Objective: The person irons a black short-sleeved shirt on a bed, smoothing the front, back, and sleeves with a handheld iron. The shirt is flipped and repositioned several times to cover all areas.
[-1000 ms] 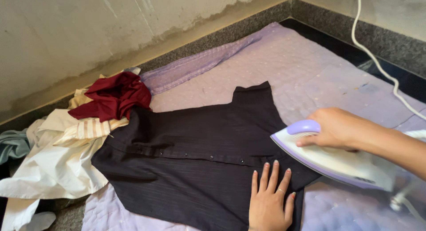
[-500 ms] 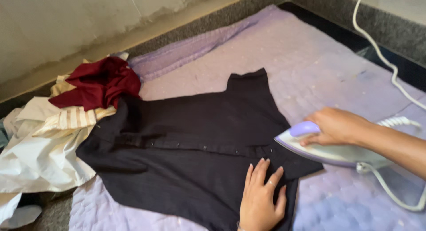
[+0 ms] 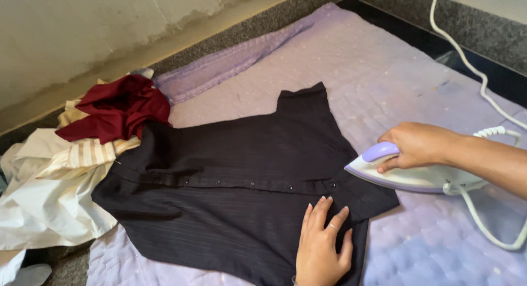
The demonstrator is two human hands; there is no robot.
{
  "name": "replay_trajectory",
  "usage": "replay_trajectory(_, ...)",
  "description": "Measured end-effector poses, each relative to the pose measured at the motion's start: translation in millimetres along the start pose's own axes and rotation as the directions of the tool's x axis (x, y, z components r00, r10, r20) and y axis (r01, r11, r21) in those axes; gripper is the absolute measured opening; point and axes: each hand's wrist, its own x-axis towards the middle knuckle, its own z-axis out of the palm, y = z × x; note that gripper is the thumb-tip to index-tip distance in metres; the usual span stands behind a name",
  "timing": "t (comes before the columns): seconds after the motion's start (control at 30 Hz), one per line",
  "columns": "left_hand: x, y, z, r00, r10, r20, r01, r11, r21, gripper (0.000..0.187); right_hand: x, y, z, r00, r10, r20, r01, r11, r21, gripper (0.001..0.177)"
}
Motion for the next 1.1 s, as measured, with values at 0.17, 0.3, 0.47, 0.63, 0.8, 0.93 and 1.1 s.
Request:
replay_trajectory(0.17,-1.1,-2.8,1.4,1.000,-0.021,0.016,0.021,1.000,-0.003,0.043,24.4,-33.4,-5.1,0.995,-0.097,-0.037,0.095,0.993,-0.067,0.056)
replay_trajectory(0.3,-2.8,-2.5,2.8,0.999,-0.033,0.023,0.034,0.999,-0.015,0.043,45.4,-56.7,-7.5,0.997,-0.079,-0.005,0.079,0.997,-0.007,0.052)
replay_trajectory(0.47,-3.2,-6.6,5.1,0.999,-0.035,0.024,0.036,0.999,-0.024,0.043,23.8,-25.8,-2.3,0.987,-0.146,-0.068,0.146,0.989,-0.004,0.059)
replay_trajectory(0.63,-3.6,-5.7,6.7,0.999,-0.031,0.018,0.031,0.999,-0.025,0.042,-1.8,1.3,2.9,0.998,0.049,0.047,-0.048,0.999,-0.006,0.054)
replay_trajectory(0.8,-2.1,-3.3,2.0,1.000,-0.024,-0.002,0.024,0.999,-0.024,0.042,18.9,-31.1,3.2,0.996,-0.056,-0.064,0.055,0.998,-0.015,0.061)
replay_trajectory(0.93,-1.8,-1.6,1.2,0.999,-0.050,0.021,0.050,0.999,-0.018,0.043,47.7,-61.0,4.6,0.998,-0.048,-0.029,0.048,0.999,0.000,0.054)
replay_trajectory(1.1,-1.4,-3.3,2.3,1.000,-0.020,-0.003,0.019,0.999,-0.028,0.041,33.6,-34.7,4.9,0.995,-0.064,-0.076,0.062,0.998,-0.025,0.059)
